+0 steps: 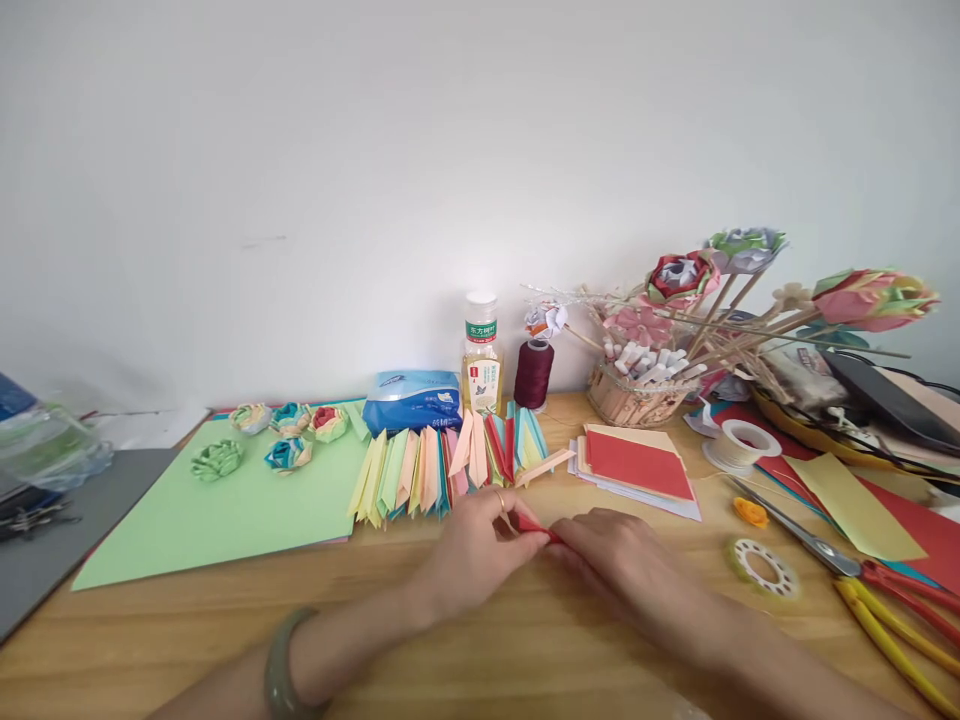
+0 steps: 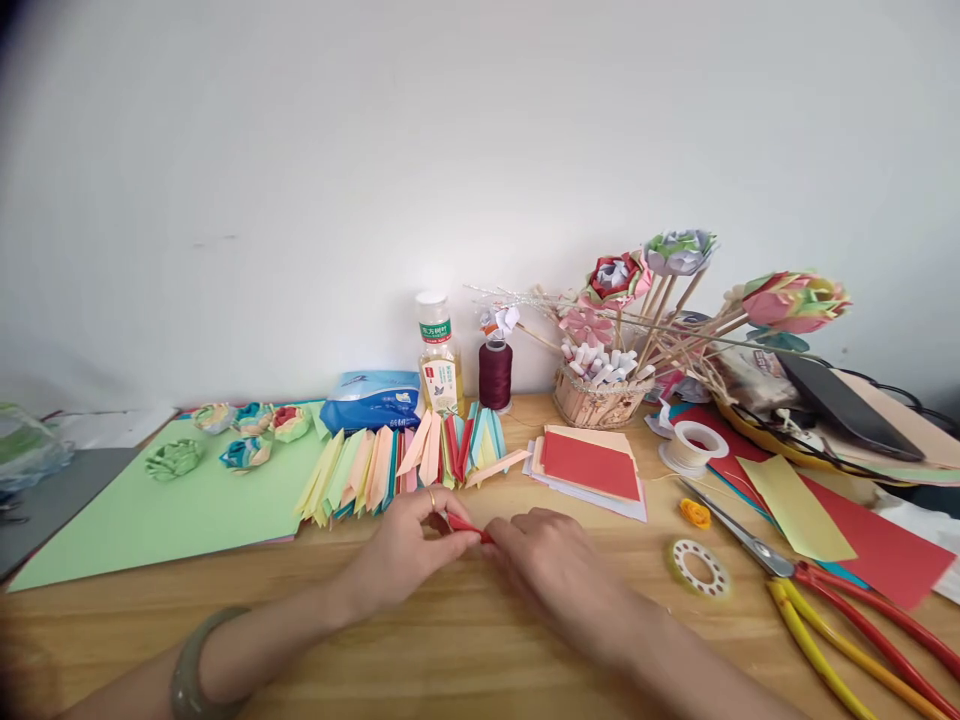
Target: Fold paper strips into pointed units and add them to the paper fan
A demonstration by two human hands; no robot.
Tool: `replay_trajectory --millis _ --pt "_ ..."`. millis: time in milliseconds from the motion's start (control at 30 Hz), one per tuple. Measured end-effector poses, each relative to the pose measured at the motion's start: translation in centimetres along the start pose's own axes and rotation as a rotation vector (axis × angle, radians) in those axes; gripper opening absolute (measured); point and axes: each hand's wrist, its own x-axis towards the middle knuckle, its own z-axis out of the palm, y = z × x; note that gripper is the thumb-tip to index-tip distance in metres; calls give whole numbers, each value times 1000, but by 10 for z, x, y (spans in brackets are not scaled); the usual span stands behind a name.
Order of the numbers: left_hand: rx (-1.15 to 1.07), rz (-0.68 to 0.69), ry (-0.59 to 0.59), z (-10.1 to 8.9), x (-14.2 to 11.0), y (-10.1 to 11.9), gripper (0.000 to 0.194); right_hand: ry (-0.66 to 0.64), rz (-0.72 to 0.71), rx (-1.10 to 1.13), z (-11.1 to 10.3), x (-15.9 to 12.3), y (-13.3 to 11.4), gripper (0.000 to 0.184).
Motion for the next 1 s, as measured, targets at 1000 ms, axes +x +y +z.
replay_trajectory --millis 1000 --pt "599 331 -529 -21 -13 39 13 -216 162 545 4 -17 -25 44"
